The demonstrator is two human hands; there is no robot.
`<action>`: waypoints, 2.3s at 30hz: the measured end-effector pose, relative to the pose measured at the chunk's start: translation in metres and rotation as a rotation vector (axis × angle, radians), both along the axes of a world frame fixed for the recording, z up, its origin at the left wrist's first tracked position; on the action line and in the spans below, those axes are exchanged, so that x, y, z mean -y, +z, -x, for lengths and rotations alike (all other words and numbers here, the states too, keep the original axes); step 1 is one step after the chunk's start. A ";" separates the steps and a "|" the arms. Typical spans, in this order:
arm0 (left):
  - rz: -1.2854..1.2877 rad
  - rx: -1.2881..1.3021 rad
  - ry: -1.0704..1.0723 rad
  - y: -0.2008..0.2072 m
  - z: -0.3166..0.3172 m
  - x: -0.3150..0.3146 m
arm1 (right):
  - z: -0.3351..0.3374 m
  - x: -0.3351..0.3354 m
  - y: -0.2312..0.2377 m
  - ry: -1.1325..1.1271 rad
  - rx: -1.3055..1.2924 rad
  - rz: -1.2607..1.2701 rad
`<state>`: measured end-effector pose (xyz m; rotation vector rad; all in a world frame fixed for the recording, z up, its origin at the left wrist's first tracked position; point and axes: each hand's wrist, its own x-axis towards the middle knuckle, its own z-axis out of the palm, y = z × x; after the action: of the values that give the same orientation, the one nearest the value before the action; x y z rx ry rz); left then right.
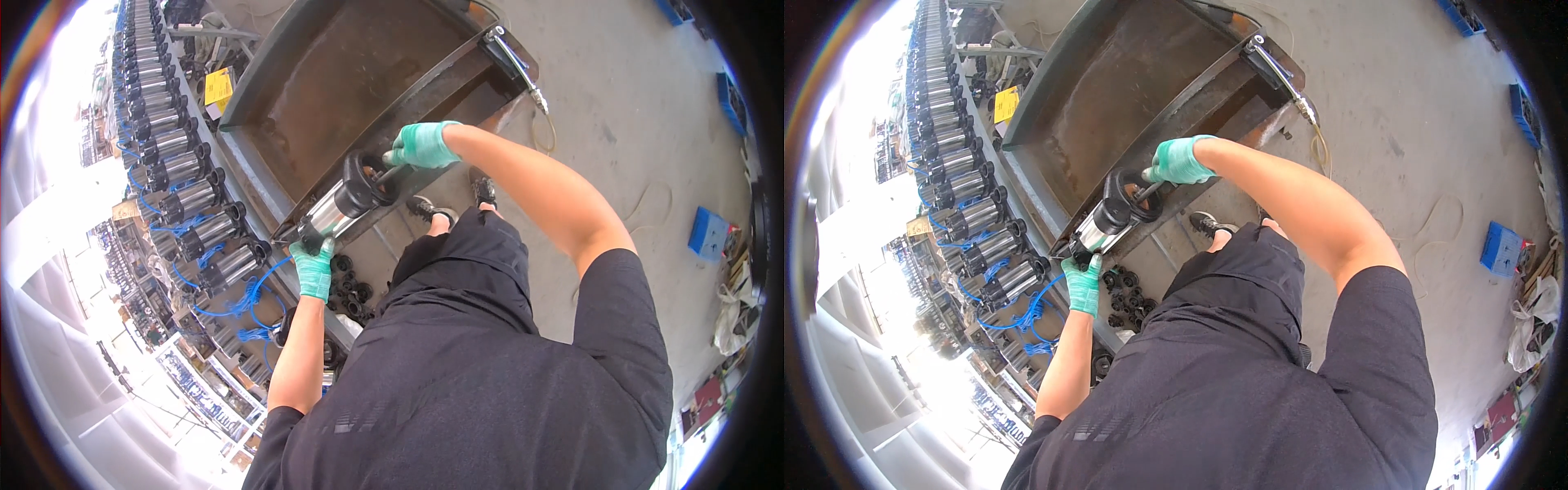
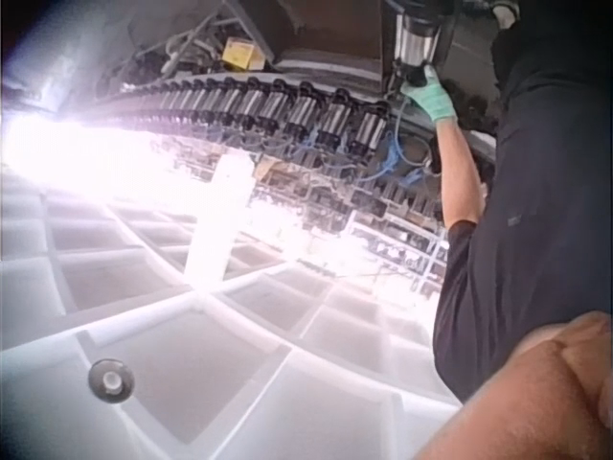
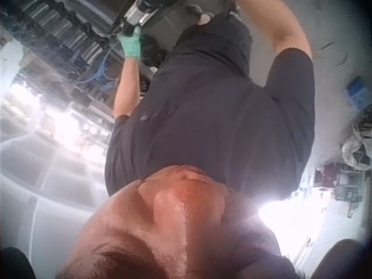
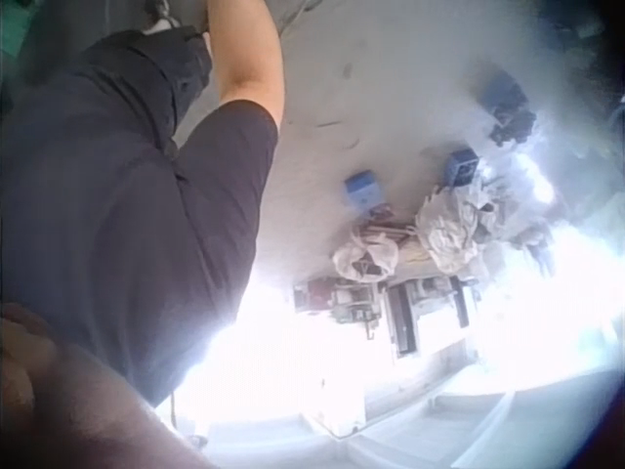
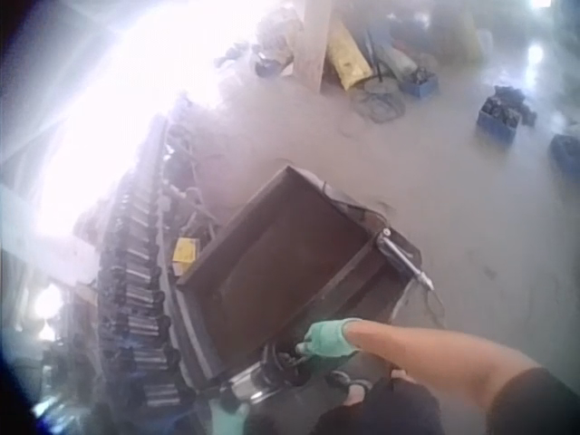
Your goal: The person, wearing gloves, places a water pump into a testing tank of water, rotates it to submerge different sides, and then lifts it out to place it back onto a rack with other pumps.
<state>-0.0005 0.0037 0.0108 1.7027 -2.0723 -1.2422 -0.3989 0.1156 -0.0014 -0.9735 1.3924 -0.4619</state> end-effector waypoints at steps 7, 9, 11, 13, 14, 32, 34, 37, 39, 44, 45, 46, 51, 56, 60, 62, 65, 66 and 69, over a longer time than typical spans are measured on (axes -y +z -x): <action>0.029 0.004 -0.009 -0.004 0.000 0.002 | -0.020 -0.024 -0.044 -0.318 0.061 0.197; 0.036 -0.015 0.006 -0.010 -0.005 0.003 | -0.029 -0.029 -0.029 -0.327 -0.142 0.335; 0.040 -0.020 0.005 -0.009 -0.005 0.001 | -0.039 -0.028 -0.014 -0.449 0.013 0.189; -0.004 -0.134 0.029 -0.008 -0.001 -0.001 | -0.044 -0.022 -0.008 -0.666 0.234 -0.046; 0.001 -0.144 0.037 -0.011 -0.002 0.000 | -0.041 -0.022 -0.003 -0.657 0.225 -0.038; 0.075 -0.125 0.044 -0.008 0.004 -0.007 | -0.034 -0.028 -0.013 -0.291 -0.533 0.581; 0.050 -0.140 0.067 -0.007 0.007 -0.009 | -0.017 -0.045 0.010 -0.105 -0.502 0.601; 0.066 -0.110 0.057 -0.006 0.009 -0.009 | -0.011 -0.053 -0.002 0.005 -0.580 0.968; 0.075 -0.077 0.055 -0.004 0.009 -0.011 | -0.015 -0.051 -0.009 -0.090 -0.428 0.831; 0.076 -0.125 0.051 -0.004 0.010 -0.009 | -0.045 -0.028 -0.022 -0.538 -0.043 0.211; 0.076 -0.129 0.051 -0.004 0.011 -0.009 | -0.048 -0.024 -0.010 -0.584 0.021 0.073; 0.067 -0.121 0.049 -0.004 0.011 -0.010 | -0.047 -0.022 -0.009 -0.583 0.018 0.074; 0.058 -0.056 0.047 -0.006 0.008 -0.008 | -0.040 -0.039 0.002 -0.384 -0.361 0.467; 0.045 -0.108 0.046 -0.004 0.010 -0.009 | -0.022 -0.049 0.002 0.151 -0.776 0.869; 0.039 -0.123 0.085 -0.005 0.011 -0.009 | -0.019 -0.049 -0.011 0.031 -0.531 0.865; 0.064 -0.118 0.070 -0.002 0.013 -0.011 | -0.020 -0.050 -0.015 -0.089 -0.303 0.772; 0.051 -0.146 0.068 -0.005 0.014 -0.011 | -0.025 -0.041 -0.013 -0.334 0.031 0.332; 0.063 -0.170 0.074 -0.007 0.012 -0.011 | -0.026 -0.040 -0.011 -0.337 0.026 0.331; 0.031 -0.152 0.073 -0.014 0.011 -0.007 | -0.028 -0.041 -0.006 -0.378 0.067 0.151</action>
<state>-0.0115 0.0109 -0.0029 1.6020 -1.9161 -1.2684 -0.3710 0.1567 -0.0073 -0.8060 1.5009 -0.8841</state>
